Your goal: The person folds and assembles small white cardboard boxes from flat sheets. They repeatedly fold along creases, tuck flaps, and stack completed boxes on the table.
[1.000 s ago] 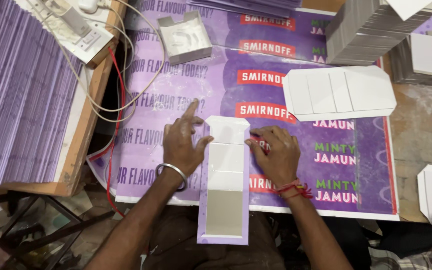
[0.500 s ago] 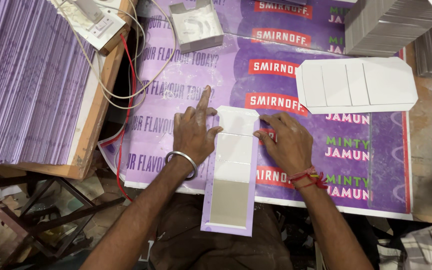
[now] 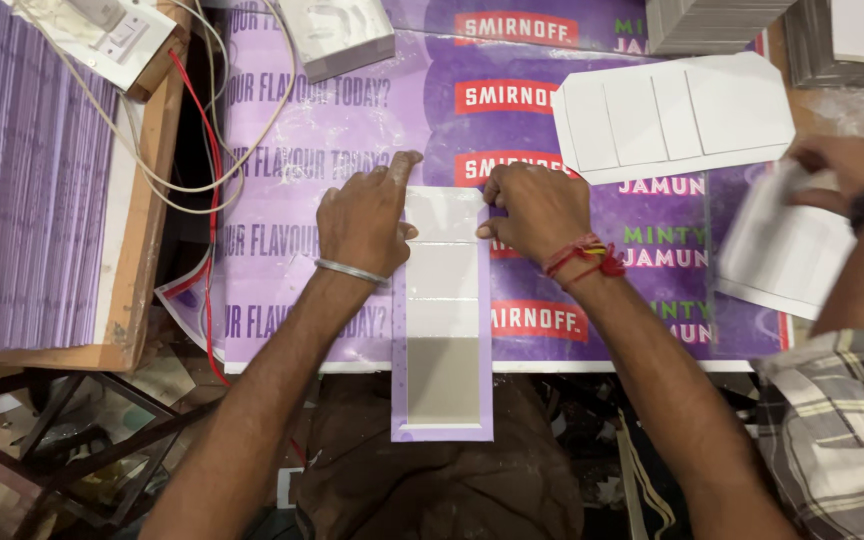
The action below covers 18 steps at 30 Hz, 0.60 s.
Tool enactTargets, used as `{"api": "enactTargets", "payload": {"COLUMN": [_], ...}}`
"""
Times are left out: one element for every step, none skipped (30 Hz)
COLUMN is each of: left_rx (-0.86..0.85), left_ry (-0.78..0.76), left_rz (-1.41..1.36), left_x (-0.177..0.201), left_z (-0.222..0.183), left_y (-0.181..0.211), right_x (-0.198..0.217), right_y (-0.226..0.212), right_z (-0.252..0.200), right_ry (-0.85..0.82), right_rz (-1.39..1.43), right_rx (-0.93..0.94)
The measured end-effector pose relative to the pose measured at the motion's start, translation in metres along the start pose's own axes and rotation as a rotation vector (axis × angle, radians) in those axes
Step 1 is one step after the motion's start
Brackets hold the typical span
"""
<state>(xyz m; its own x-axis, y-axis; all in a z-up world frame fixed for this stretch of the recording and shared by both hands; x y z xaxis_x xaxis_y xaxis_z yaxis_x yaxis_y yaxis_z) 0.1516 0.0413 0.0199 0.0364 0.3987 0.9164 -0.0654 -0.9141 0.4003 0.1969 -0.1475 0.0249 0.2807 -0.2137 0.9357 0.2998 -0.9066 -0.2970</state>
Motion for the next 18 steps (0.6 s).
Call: {"api": "enactTargets", "payload": {"left_rx": [-0.009, -0.019, -0.021, -0.023, -0.028, 0.003, 0.042, 0.082, 0.085, 0.088, 0.099, 0.162, 0.212, 0.259, 0.237, 0.213, 0.204, 0.191], "left_ry": [-0.017, -0.033, -0.011, 0.011, 0.031, 0.123, 0.201, 0.279, 0.296, 0.312, 0.319, 0.274, 0.259, 0.242, 0.161, 0.079, -0.022, -0.086], "left_rz": [0.007, 0.014, -0.002, -0.019, -0.036, -0.059, -0.085, -0.111, -0.128, -0.146, -0.169, -0.304, -0.435, -0.567, -0.619, -0.668, -0.715, -0.597], "left_x": [0.001, 0.002, 0.006, 0.009, 0.009, 0.012, 0.009, 0.005, -0.004, -0.013, -0.024, -0.035, -0.037, -0.037, -0.033, -0.027, -0.025, -0.02], "left_z": [0.001, -0.001, -0.001, -0.005, -0.008, -0.012, -0.021, -0.026, -0.03, -0.032, -0.039, -0.044, -0.036, -0.032, -0.023, -0.013, -0.015, -0.014], "left_y": [0.002, 0.004, 0.006, 0.008, 0.01, 0.008, 0.007, 0.004, 0.002, 0.0, -0.002, -0.009, -0.018, -0.027, -0.032, -0.036, -0.039, -0.043], "right_x": [0.0, 0.001, 0.003, 0.005, 0.006, 0.007, 0.003, 0.001, -0.004, -0.01, -0.017, -0.023, -0.02, -0.02, -0.016, -0.009, -0.009, -0.008], "right_y": [-0.001, -0.003, -0.006, -0.008, -0.006, -0.004, -0.001, 0.001, 0.003, 0.004, 0.005, 0.003, 0.001, 0.0, 0.0, 0.0, -0.004, -0.007], "right_z": [0.0, -0.004, -0.006, -0.009, -0.012, -0.016, -0.021, -0.022, -0.026, -0.029, -0.037, -0.045, -0.044, -0.045, -0.039, -0.033, -0.032, -0.029], "right_ry": [0.01, 0.019, 0.04, 0.06, 0.084, 0.107, 0.116, 0.151, 0.175, 0.199, 0.215, 0.232, 0.276, 0.236, 0.207, 0.177, 0.129, 0.079], "right_rz": [-0.006, 0.006, 0.016, 0.026, 0.072, 0.119, 0.17, 0.162, 0.158, 0.155, 0.187, 0.22, 0.247, 0.302, 0.352, 0.402, 0.436, 0.469], "right_rx": [0.006, 0.018, 0.034, 0.049, 0.029, 0.009, -0.013, -0.022, -0.034, -0.045, -0.035, -0.025, 0.002, -0.02, -0.031, -0.041, 0.019, 0.078]}}
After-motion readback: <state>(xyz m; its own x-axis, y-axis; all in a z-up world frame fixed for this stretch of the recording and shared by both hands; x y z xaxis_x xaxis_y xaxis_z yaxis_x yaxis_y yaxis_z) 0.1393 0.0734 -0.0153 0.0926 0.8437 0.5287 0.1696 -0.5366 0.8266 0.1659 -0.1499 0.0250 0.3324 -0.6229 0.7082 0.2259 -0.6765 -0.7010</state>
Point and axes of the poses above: each hand's wrist, its own z-axis towards the middle knuckle, its own x-axis out of the back of the hand, y = z × x, the point moved 5 cm from there along z, towards the middle knuckle
